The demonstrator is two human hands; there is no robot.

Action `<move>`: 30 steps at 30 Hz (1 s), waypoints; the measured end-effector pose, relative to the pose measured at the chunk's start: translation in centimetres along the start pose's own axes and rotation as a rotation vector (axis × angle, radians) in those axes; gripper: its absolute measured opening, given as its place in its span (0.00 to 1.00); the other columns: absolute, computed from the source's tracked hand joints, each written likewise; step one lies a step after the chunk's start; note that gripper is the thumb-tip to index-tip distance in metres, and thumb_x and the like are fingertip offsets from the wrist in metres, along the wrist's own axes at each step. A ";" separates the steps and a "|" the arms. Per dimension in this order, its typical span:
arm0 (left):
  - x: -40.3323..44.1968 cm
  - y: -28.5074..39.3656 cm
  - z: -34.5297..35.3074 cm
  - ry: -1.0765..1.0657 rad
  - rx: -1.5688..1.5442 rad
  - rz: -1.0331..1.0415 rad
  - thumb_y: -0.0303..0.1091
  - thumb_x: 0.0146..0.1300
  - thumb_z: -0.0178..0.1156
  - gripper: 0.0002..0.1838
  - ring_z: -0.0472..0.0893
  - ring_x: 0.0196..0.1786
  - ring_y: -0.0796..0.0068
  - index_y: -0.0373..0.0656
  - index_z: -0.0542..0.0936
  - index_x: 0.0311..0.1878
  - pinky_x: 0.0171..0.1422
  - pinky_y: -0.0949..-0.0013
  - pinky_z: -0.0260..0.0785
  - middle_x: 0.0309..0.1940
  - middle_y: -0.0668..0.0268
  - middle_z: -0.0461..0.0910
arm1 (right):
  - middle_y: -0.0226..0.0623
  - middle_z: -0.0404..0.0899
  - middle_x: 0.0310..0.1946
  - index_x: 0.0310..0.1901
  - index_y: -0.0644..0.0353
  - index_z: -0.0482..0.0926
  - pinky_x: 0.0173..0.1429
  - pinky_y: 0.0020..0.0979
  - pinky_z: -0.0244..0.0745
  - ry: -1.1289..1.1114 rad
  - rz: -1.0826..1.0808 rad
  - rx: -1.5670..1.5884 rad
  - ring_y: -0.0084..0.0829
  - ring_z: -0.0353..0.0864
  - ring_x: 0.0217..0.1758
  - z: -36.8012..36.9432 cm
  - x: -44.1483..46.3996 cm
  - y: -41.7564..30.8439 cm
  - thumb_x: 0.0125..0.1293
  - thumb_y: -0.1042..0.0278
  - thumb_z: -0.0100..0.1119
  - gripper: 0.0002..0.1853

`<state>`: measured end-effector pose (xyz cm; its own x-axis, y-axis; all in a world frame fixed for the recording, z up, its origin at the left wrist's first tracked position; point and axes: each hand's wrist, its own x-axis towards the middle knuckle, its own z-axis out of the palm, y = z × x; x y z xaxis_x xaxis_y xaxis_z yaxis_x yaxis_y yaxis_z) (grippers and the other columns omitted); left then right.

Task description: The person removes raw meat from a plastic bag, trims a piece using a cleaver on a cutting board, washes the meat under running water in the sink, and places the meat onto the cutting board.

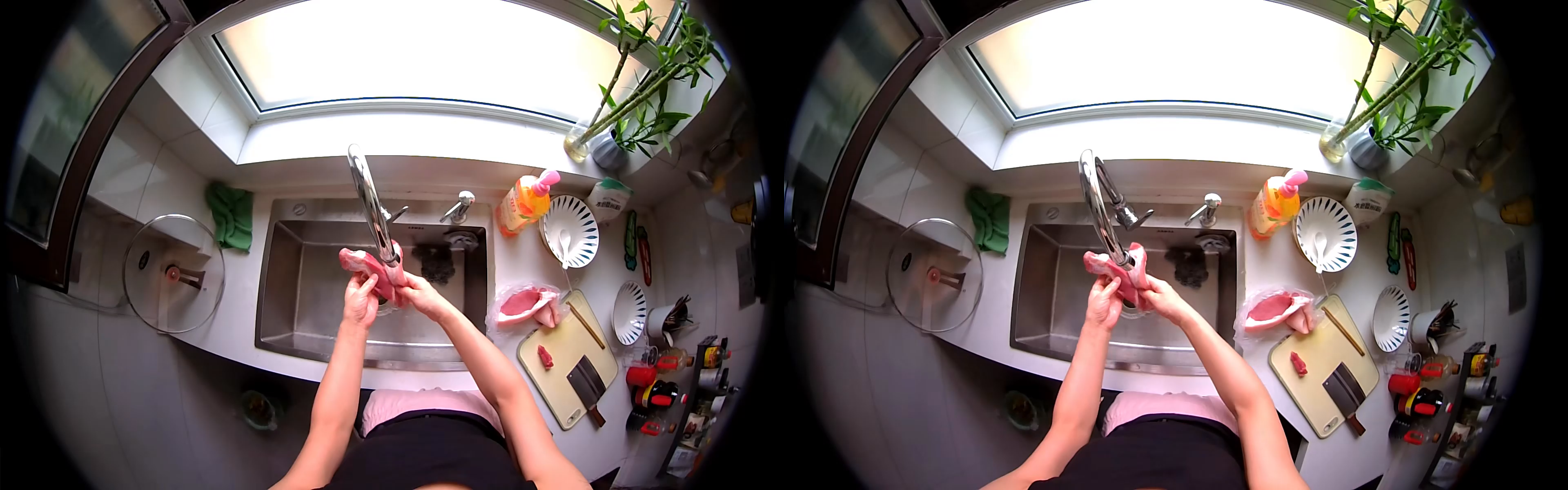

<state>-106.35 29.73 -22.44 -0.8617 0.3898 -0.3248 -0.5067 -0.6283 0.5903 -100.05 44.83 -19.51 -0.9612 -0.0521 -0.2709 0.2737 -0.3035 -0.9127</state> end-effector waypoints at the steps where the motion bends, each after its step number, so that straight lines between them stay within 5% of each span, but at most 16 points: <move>1: -0.2 0.4 0.0 0.004 -0.002 0.005 0.17 0.62 0.56 0.27 0.72 0.61 0.69 0.43 0.66 0.64 0.69 0.63 0.64 0.57 0.64 0.72 | 0.23 0.74 0.30 0.53 0.58 0.77 0.34 0.21 0.66 -0.006 0.002 -0.001 0.17 0.70 0.30 -0.3 0.2 0.1 0.67 0.75 0.48 0.15; 3: -0.6 1.1 0.2 -0.036 0.135 -0.036 0.20 0.61 0.60 0.24 0.74 0.55 0.73 0.44 0.69 0.60 0.62 0.67 0.68 0.52 0.68 0.74 | 0.26 0.78 0.40 0.57 0.58 0.76 0.42 0.20 0.70 -0.056 -0.029 -0.059 0.16 0.73 0.39 -0.7 0.5 -0.1 0.66 0.77 0.48 0.18; 8: 0.1 0.6 0.2 -0.004 0.198 0.037 0.22 0.63 0.59 0.17 0.77 0.53 0.73 0.45 0.72 0.55 0.60 0.67 0.70 0.49 0.68 0.77 | 0.25 0.79 0.32 0.52 0.59 0.79 0.31 0.21 0.71 0.023 -0.026 0.083 0.16 0.75 0.29 -0.4 1.1 0.0 0.70 0.66 0.54 0.12; 11: 0.6 0.4 0.4 -0.002 0.139 0.045 0.26 0.65 0.58 0.15 0.78 0.51 0.72 0.44 0.71 0.54 0.58 0.66 0.72 0.49 0.66 0.77 | 0.29 0.80 0.39 0.54 0.59 0.78 0.44 0.21 0.72 0.018 0.294 -0.087 0.16 0.76 0.41 -0.5 0.8 -1.4 0.72 0.59 0.51 0.16; 13: 0.4 0.6 0.6 0.108 0.098 -0.069 0.29 0.66 0.59 0.18 0.78 0.50 0.69 0.43 0.68 0.56 0.56 0.65 0.73 0.50 0.61 0.77 | 0.33 0.80 0.44 0.56 0.59 0.77 0.47 0.22 0.73 0.065 0.102 -0.023 0.18 0.77 0.42 -0.5 1.7 0.4 0.73 0.50 0.47 0.22; 15: 0.5 0.3 0.2 0.139 0.034 -0.090 0.26 0.64 0.58 0.21 0.79 0.48 0.66 0.43 0.66 0.59 0.54 0.64 0.75 0.48 0.58 0.76 | 0.34 0.80 0.47 0.60 0.59 0.73 0.49 0.24 0.74 0.062 0.152 -0.075 0.20 0.78 0.43 -1.1 1.7 0.7 0.74 0.46 0.42 0.26; 18: 0.5 -0.2 -1.8 0.392 0.158 -0.045 0.20 0.58 0.57 0.29 0.79 0.44 0.68 0.45 0.62 0.63 0.47 0.62 0.77 0.44 0.61 0.74 | 0.34 0.78 0.51 0.65 0.58 0.67 0.45 0.24 0.77 -0.033 0.188 0.308 0.21 0.79 0.43 -1.3 1.6 0.9 0.74 0.45 0.40 0.28; 21: -1.2 -0.3 -1.4 0.565 0.398 -0.059 0.19 0.56 0.58 0.35 0.78 0.42 0.71 0.45 0.59 0.66 0.43 0.65 0.78 0.44 0.61 0.73 | 0.30 0.78 0.27 0.62 0.57 0.67 0.23 0.27 0.76 -0.057 0.279 0.469 0.25 0.78 0.22 -0.5 1.3 0.7 0.74 0.46 0.42 0.26; 23: -1.1 -0.8 -2.4 0.577 0.426 0.040 0.18 0.56 0.57 0.33 0.79 0.40 0.74 0.42 0.62 0.66 0.37 0.71 0.75 0.42 0.63 0.76 | 0.32 0.78 0.29 0.63 0.56 0.66 0.24 0.28 0.78 -0.047 0.245 0.494 0.27 0.79 0.23 0.5 0.9 -0.2 0.73 0.48 0.44 0.25; 25: -1.7 0.9 -1.3 0.229 0.633 -0.145 0.23 0.60 0.54 0.22 0.79 0.39 0.78 0.39 0.71 0.60 0.39 0.74 0.73 0.38 0.65 0.79 | 0.34 0.79 0.30 0.64 0.55 0.64 0.25 0.30 0.79 -0.037 0.210 0.516 0.28 0.80 0.24 1.0 0.9 -0.7 0.73 0.49 0.45 0.25; 26: -1.8 1.3 -0.5 0.174 0.618 -0.181 0.33 0.68 0.50 0.14 0.78 0.38 0.80 0.38 0.78 0.53 0.41 0.76 0.70 0.34 0.66 0.80 | 0.35 0.80 0.31 0.63 0.52 0.65 0.26 0.30 0.80 -0.059 0.196 0.449 0.28 0.81 0.26 1.0 1.1 -0.6 0.72 0.52 0.47 0.23; 28: -1.6 1.7 1.2 0.119 0.531 -0.223 0.36 0.70 0.50 0.14 0.78 0.37 0.80 0.38 0.78 0.51 0.40 0.77 0.71 0.34 0.66 0.80 | 0.36 0.80 0.32 0.63 0.50 0.66 0.27 0.30 0.81 -0.084 0.181 0.381 0.28 0.82 0.29 1.2 1.3 -0.3 0.72 0.54 0.48 0.21; 30: -1.1 2.1 1.2 -0.122 0.567 -0.317 0.48 0.72 0.50 0.20 0.78 0.37 0.82 0.40 0.79 0.47 0.43 0.79 0.68 0.34 0.69 0.80 | 0.34 0.81 0.34 0.62 0.51 0.68 0.28 0.30 0.79 0.024 0.169 -0.352 0.27 0.81 0.30 1.6 1.3 -0.6 0.72 0.61 0.46 0.19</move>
<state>-106.48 28.80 -19.91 -0.6468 0.5923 -0.4804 -0.6145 -0.0317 0.7883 -101.49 43.43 -18.84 -0.9016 -0.0503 -0.4297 0.4272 0.0525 -0.9026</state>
